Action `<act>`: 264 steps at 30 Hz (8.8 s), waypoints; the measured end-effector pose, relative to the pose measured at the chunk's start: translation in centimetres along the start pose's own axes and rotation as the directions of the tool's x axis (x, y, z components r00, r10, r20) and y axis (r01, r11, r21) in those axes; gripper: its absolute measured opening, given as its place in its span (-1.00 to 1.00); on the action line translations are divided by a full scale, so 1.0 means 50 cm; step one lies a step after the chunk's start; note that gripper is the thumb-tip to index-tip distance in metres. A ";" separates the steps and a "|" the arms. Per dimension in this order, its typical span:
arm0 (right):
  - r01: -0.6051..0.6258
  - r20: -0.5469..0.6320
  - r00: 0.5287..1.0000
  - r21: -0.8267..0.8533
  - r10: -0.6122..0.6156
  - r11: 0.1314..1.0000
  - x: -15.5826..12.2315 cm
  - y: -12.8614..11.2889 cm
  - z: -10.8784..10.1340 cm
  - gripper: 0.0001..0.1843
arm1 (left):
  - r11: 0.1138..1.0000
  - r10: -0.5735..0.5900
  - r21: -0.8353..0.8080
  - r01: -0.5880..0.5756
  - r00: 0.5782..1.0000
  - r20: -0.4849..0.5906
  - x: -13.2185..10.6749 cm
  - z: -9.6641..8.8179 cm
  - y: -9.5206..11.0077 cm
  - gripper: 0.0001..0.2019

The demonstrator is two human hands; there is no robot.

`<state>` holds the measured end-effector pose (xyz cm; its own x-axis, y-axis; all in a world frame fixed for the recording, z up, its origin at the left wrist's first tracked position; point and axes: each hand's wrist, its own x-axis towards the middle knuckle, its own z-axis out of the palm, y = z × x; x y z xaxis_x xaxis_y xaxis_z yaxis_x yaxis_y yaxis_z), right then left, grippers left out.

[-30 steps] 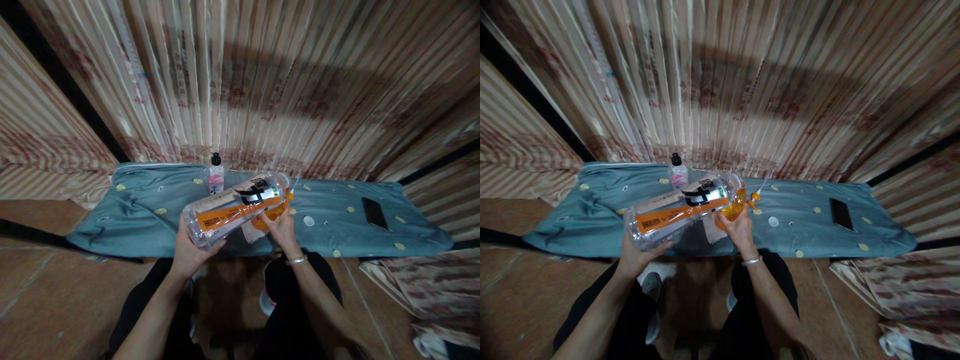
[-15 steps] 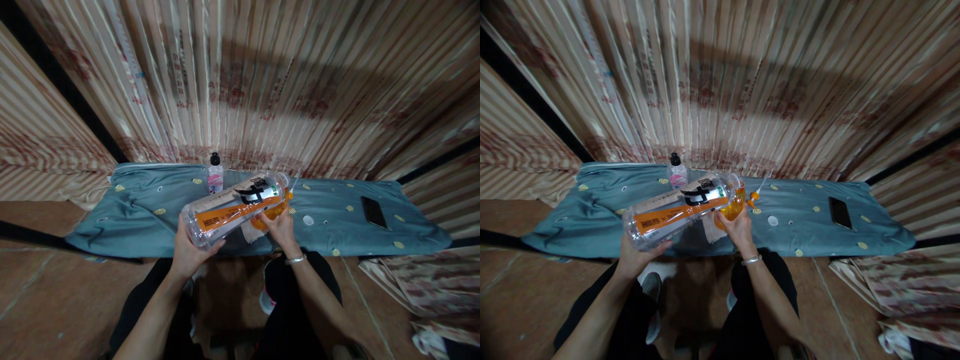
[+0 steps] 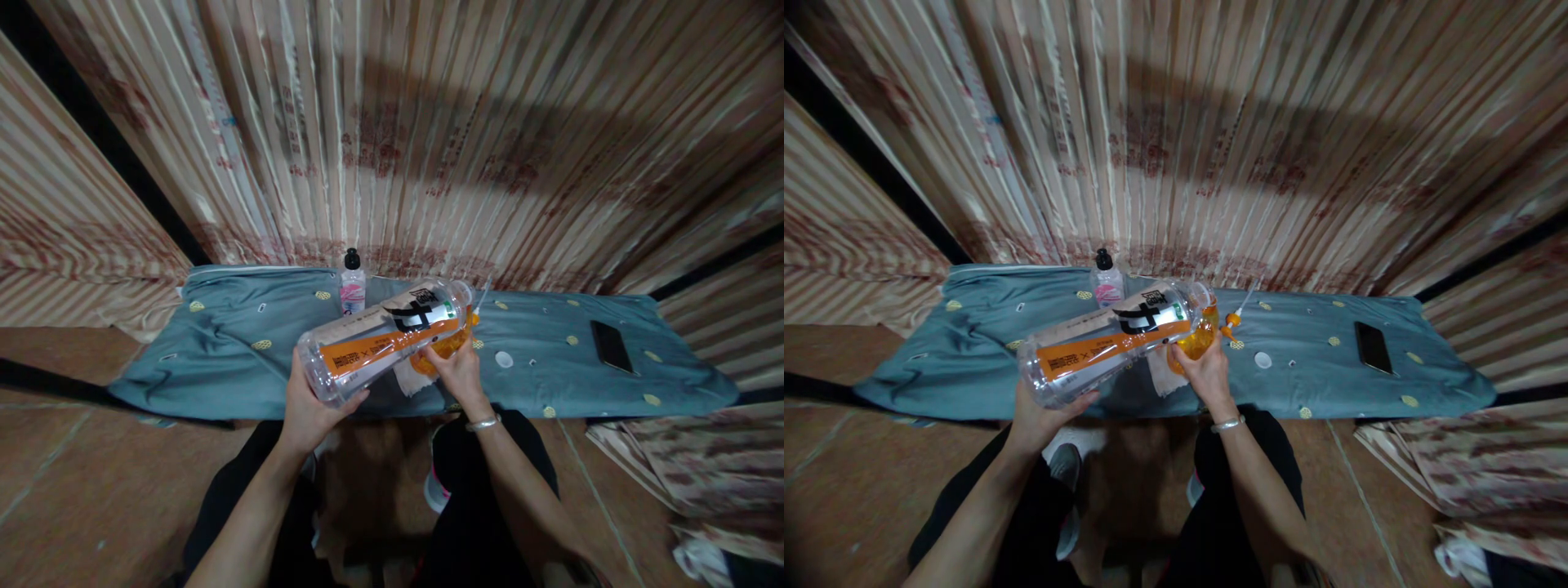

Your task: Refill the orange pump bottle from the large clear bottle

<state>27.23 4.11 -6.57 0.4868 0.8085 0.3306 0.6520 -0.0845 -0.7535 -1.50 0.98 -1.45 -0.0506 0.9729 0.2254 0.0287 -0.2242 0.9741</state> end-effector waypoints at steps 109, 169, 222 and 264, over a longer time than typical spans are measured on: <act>0.014 0.001 1.000 -0.016 -0.014 1.000 0.003 -0.001 -0.004 -0.04 | 0.999 0.016 -0.032 -0.017 1.000 -0.017 0.010 0.004 0.004 -0.18; 0.010 -0.007 1.000 -0.017 -0.010 1.000 0.001 -0.006 -0.007 -0.05 | 1.000 0.000 -0.024 -0.001 0.998 -0.055 0.015 0.011 0.018 -0.13; -0.008 0.007 1.000 -0.016 0.008 1.000 0.003 -0.002 -0.006 0.03 | 0.999 0.033 -0.029 -0.035 0.997 -0.071 0.016 0.011 0.008 -0.16; 0.023 -0.014 1.000 -0.033 -0.023 0.999 0.001 0.000 -0.005 0.01 | 0.998 0.035 -0.047 -0.038 0.998 -0.053 0.016 0.012 0.015 -0.18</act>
<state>27.40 4.01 -6.43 0.4798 0.8018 0.3562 0.6818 -0.0851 -0.7266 -0.91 1.60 -0.55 -0.1028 0.9601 0.2601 -0.0162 -0.2630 0.9647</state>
